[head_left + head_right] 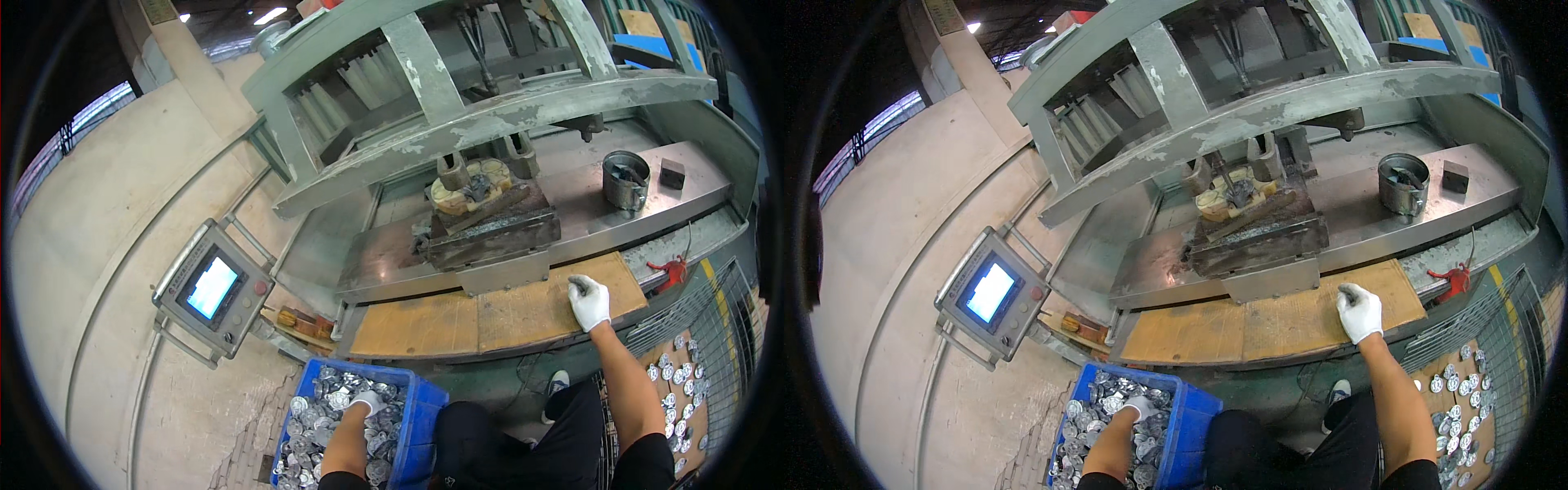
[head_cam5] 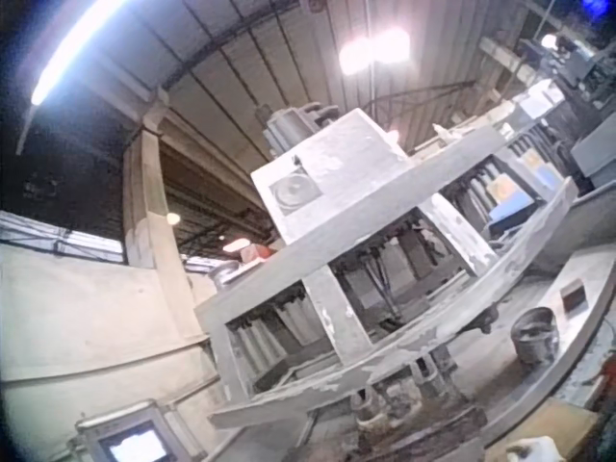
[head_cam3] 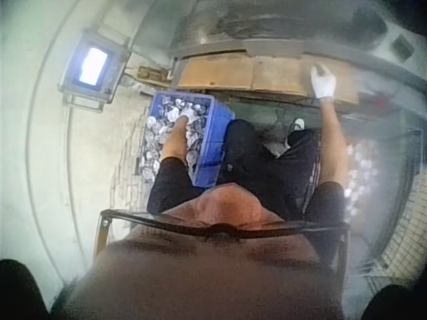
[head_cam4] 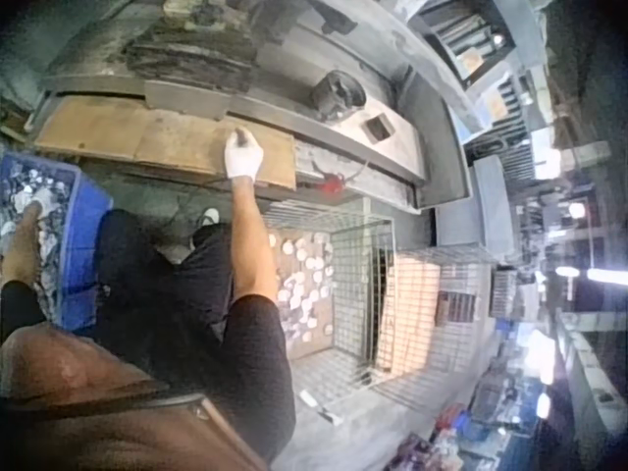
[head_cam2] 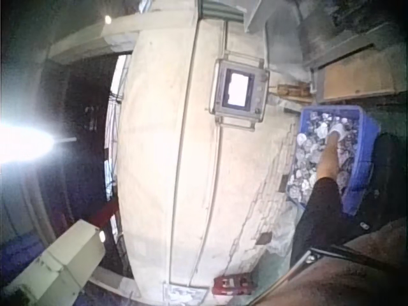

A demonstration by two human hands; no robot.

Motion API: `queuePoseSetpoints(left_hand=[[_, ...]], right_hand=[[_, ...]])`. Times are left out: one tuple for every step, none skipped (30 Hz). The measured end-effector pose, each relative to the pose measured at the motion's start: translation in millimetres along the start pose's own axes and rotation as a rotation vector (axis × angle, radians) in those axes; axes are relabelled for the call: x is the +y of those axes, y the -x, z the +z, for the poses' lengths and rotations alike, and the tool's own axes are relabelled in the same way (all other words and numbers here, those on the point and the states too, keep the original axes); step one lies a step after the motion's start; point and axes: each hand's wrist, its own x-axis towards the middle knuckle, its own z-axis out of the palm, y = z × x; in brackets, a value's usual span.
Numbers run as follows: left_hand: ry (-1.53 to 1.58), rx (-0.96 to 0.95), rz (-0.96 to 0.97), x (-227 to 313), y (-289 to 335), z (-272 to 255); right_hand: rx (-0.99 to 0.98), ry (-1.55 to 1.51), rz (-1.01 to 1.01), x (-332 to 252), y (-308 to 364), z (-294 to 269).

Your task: The person operates an industrial press by placing metal parts onto the machine fixture by hand, running the machine, and removing and sorting the processed pieces into storage containers.

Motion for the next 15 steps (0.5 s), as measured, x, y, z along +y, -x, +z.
queuePoseSetpoints(left_hand=[[-0.026, -0.064, -0.023, -4.3, -0.3, -1.9], [-0.032, -0.06, -0.036, -9.1, 0.3, -2.1], [-0.066, -0.084, 0.012, -13.9, 1.0, -1.8], [-0.106, -0.119, 0.072, -18.0, 0.8, -1.7], [-0.171, -0.127, 0.129, -21.0, 0.6, -1.6], [-0.152, -0.11, 0.12, -22.5, 0.8, -0.6], [-0.145, -0.093, 0.109, -23.3, 2.5, 0.3], [-0.146, -0.077, 0.112, -23.1, 5.0, 0.0], [-0.139, -0.075, 0.096, -21.8, 8.2, -2.5], [-0.144, -0.024, 0.028, -19.9, 13.3, -6.6], [-0.143, 0.0, -0.038, -17.1, 20.3, -12.6], [-0.147, 0.03, -0.04, -15.5, 31.1, -20.7], [-0.097, 0.07, -0.132, -15.8, 44.2, -32.8], [-0.042, 0.101, -0.22, -14.2, 54.9, -50.9], [-0.103, 0.096, -0.178, -14.0, 66.6, -72.4]], right_hand=[[-0.001, -0.008, 0.049, -1.0, 0.0, 0.0], [-0.012, -0.012, 0.024, -1.9, 0.3, -0.5], [-0.016, 0.011, 0.017, -2.9, 0.4, -1.6], [-0.001, 0.033, 0.008, -3.9, 0.3, -2.5], [-0.015, 0.033, 0.01, -4.5, 0.0, -2.6], [-0.012, 0.016, 0.009, -4.9, 0.3, -2.3], [0.0, 0.002, 0.03, -5.1, 0.4, -2.2], [-0.009, -0.002, 0.01, -5.0, 0.6, -2.2], [-0.009, -0.006, 0.008, -4.8, 0.6, -2.2], [0.0, -0.005, 0.028, -4.5, 0.7, -2.1], [-0.012, -0.012, 0.005, -4.4, 0.6, -1.8], [-0.006, -0.007, -0.011, -4.0, 0.4, -1.8], [0.009, 0.009, 0.002, -3.6, 0.2, -2.2], [-0.005, 0.0, -0.029, -3.0, -0.3, -2.8], [-0.011, -0.013, -0.004, -2.7, -0.5, -2.9]])
